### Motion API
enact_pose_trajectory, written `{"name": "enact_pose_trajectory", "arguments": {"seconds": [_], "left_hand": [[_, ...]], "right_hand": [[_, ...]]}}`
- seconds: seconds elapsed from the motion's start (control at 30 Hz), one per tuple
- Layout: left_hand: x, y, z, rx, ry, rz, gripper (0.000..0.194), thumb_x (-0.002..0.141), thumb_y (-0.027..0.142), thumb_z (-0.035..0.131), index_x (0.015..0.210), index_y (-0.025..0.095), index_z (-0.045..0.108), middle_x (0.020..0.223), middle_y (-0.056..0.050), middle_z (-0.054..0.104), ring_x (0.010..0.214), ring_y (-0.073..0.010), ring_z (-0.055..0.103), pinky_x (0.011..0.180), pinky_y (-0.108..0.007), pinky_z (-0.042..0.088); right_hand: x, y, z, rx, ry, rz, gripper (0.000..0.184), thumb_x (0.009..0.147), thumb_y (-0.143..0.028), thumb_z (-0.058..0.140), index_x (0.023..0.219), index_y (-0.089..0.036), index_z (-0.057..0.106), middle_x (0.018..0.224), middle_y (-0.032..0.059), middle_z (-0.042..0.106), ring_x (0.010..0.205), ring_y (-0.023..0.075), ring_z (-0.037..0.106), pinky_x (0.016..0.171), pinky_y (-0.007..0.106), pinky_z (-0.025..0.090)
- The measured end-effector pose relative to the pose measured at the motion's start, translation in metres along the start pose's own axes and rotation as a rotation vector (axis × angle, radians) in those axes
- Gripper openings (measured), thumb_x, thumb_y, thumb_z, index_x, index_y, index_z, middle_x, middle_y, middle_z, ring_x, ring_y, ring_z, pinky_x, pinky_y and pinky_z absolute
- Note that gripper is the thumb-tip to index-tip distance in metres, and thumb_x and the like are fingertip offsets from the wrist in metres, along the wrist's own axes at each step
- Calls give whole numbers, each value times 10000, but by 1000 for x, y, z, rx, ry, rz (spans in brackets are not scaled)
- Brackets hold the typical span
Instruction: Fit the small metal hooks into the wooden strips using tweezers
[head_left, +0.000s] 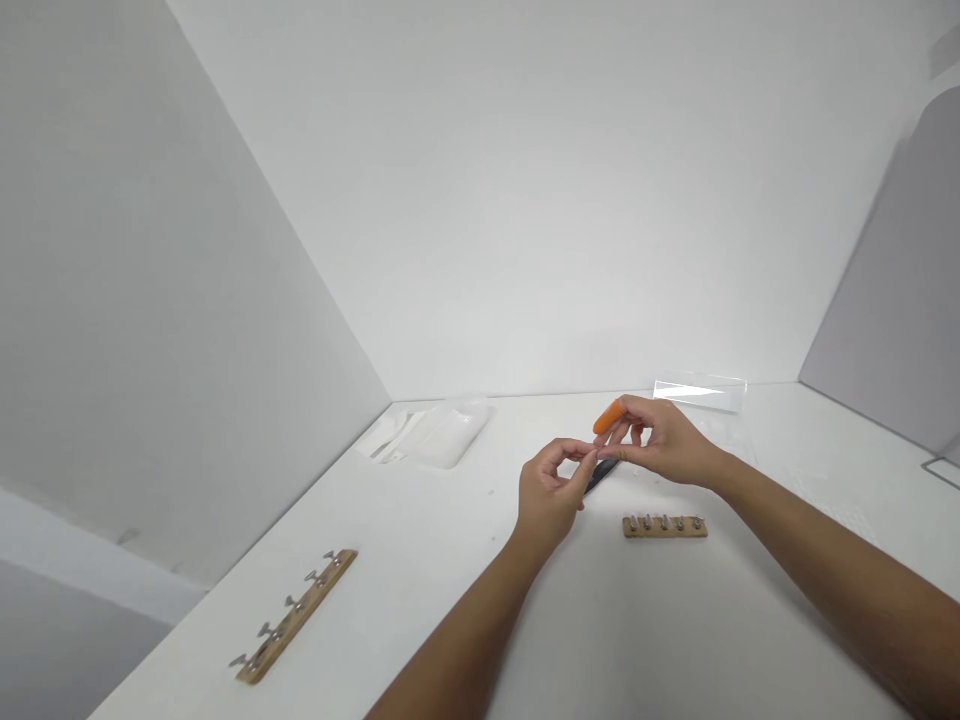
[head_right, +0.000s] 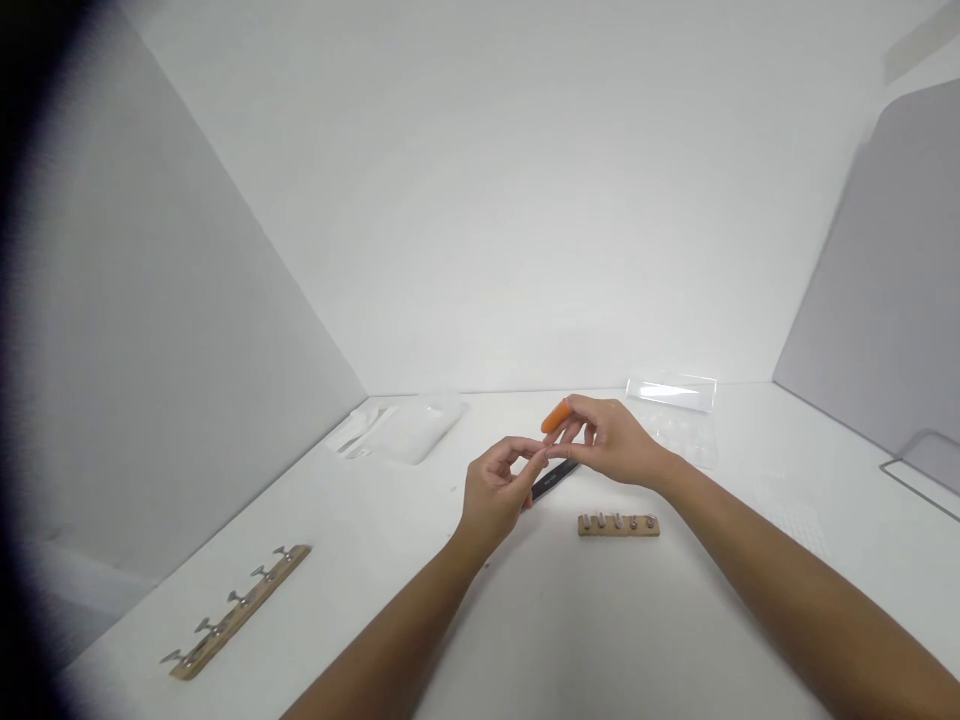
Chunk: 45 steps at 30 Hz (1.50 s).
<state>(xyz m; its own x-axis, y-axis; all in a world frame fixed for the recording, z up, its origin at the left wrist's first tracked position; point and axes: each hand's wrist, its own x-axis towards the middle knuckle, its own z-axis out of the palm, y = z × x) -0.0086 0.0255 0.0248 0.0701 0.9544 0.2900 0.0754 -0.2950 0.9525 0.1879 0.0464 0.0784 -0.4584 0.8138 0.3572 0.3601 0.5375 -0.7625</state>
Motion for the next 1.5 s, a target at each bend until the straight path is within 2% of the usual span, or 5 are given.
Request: {"name": "enact_pose_trajectory", "arguments": {"seconds": [0.33,0.5,0.67,1.1,1.5], "left_hand": [[7,-14,-1,253,32,153,158,897,354,651,875,202,686,855,-30,721,627,-136,615,467,-208,433],[11,-31,2,588,-113,279,99,851,141,588,835,217,650,825,-11,717,776,-183,638,696,-296,510],[9,-42,4,659,-219,265,164,796,87,622,809,237,685,791,-7,723,825,-229,639,683,-312,496],[7,-49,3,643,-335,316,224,899,159,620,987,255,802,974,-40,782,984,-256,655,799,-376,566],[1,-36,9,452,-219,555,198,973,262,641,1145,260,737,1025,-57,775,993,-239,650,794,-376,577]], "right_hand": [[-5,0,-14,-128,91,49,237,940,-488,677,1001,-260,677,1048,54,742,978,254,710,686,372,560],[-26,14,-30,-158,267,176,312,891,-527,732,1057,-273,658,1054,64,733,1010,278,698,701,388,565],[-61,48,-30,-82,306,347,404,835,-551,783,1067,-253,638,1006,71,752,926,270,713,804,445,561],[-70,47,-19,-76,244,424,364,830,-503,778,1058,-269,617,1130,52,731,874,235,720,753,411,540],[-67,41,-5,315,207,424,556,701,-486,909,1097,-245,603,961,-10,622,896,218,726,894,418,570]]}}
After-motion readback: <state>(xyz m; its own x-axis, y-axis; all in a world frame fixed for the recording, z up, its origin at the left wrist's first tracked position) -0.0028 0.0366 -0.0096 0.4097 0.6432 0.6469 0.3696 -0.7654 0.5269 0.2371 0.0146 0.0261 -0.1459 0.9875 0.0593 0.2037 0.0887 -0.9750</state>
